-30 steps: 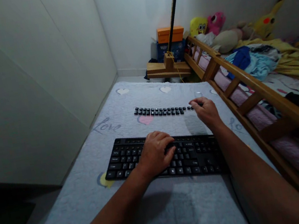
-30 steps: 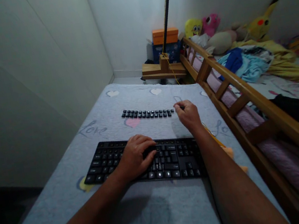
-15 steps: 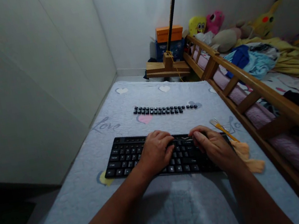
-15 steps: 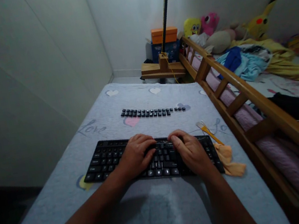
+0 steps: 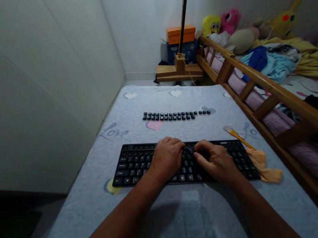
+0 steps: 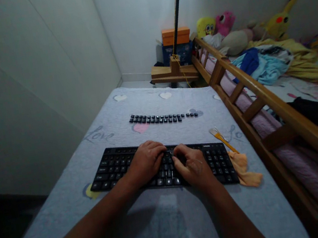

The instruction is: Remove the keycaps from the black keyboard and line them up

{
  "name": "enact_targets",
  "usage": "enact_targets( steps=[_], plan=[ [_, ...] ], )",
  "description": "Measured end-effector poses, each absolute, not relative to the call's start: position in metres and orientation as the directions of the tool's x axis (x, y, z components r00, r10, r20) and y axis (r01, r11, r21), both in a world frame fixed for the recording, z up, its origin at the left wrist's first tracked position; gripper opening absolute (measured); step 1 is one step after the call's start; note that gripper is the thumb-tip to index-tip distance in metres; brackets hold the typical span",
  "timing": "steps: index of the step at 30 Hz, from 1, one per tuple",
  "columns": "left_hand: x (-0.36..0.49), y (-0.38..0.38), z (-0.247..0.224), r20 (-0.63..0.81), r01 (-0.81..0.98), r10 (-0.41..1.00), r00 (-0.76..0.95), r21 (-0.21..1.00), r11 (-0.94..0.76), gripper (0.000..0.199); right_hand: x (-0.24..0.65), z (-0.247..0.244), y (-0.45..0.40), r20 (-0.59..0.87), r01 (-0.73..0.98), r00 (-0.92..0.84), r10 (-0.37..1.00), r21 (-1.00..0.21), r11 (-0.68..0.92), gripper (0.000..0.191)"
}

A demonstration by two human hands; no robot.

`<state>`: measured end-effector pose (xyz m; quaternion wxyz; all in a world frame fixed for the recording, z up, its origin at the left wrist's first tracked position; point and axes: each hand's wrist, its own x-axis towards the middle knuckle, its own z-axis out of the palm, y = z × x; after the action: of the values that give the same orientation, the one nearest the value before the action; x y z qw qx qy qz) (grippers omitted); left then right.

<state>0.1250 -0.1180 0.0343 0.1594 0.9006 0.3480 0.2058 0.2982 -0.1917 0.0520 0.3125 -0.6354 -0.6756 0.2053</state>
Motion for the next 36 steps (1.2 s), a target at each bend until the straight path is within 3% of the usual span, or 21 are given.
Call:
enact_targets(
  steps=[6, 15, 36],
  plan=[
    [0.131, -0.116, 0.042, 0.187, 0.61, 0.69, 0.7, 0.347, -0.713, 0.023, 0.296, 0.049, -0.19, 0.17, 0.734, -0.024, 0.985, -0.666, 0.133, 0.004],
    [0.137, -0.121, 0.039, 0.21, 0.633, 0.719, 0.663, 0.356, -0.688, 0.021, 0.298, 0.05, -0.192, 0.241, 0.78, -0.023, 0.97, -0.603, 0.168, 0.009],
    [0.14, -0.122, 0.031, 0.237, 0.57, 0.744, 0.625, 0.512, -0.642, 0.019, 0.297, 0.047, -0.185, 0.269, 0.8, 0.047, 0.962, -0.587, 0.125, 0.009]
  ],
)
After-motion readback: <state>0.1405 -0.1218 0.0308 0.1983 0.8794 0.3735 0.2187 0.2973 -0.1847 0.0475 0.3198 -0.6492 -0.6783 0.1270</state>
